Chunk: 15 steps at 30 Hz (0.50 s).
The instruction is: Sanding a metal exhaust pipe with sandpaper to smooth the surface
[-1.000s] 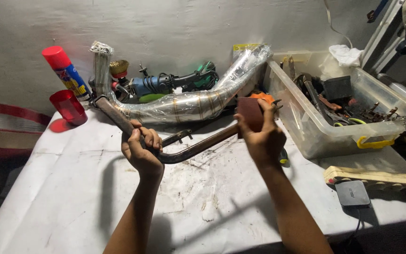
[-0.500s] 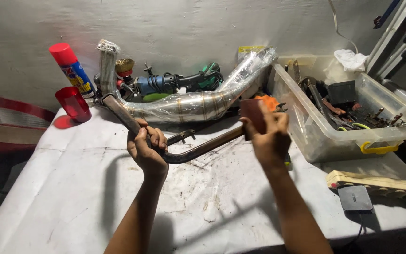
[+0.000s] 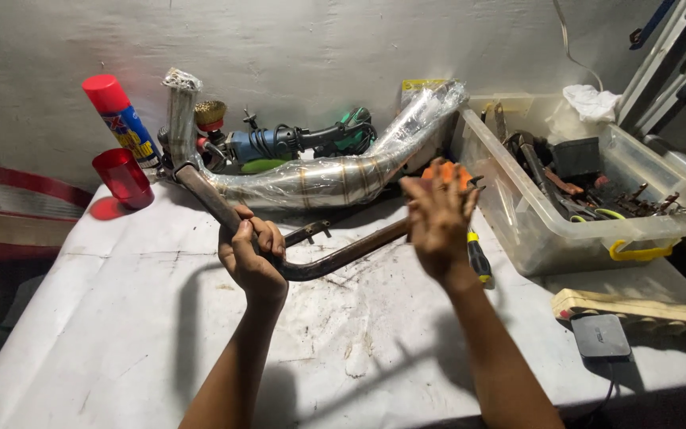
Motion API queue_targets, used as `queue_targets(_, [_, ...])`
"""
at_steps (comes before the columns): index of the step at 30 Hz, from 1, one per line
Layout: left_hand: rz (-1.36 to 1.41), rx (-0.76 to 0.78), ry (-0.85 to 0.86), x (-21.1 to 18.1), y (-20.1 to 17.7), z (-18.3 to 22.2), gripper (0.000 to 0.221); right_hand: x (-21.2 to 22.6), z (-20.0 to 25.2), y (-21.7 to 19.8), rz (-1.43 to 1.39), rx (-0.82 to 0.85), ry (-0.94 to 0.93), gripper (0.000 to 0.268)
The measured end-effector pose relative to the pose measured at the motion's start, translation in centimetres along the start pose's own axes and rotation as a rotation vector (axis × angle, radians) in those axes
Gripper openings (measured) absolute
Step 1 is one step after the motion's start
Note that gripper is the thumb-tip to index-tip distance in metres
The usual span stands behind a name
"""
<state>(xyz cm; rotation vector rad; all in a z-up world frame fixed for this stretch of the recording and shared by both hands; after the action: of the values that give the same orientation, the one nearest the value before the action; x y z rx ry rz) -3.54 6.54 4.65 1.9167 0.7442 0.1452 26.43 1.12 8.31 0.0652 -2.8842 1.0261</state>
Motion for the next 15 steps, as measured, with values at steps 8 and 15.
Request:
queue_targets(8, [-0.036, 0.041, 0.002, -0.1, -0.4, -0.6, 0.011, 9.1, 2.3, 0.4, 0.152, 0.13, -0.214, 0.104])
queue_targets(15, [0.004, 0.042, 0.004, 0.6, 0.5, 1.0, 0.009, -5.0, 0.1, 2.4, 0.461, -0.102, 0.065, 0.091])
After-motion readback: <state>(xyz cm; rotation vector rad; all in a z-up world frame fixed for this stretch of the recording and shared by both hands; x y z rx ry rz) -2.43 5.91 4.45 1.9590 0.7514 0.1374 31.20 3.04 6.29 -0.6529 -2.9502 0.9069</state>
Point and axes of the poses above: each hand's wrist, its own z-axis away from the middle knuckle, its own y-axis out of the palm, x = y × z, the point moved 10 cm from there along -z, towards the middle knuckle, and after that the axes turned 15 degrees about z, right-handed, at the moved point
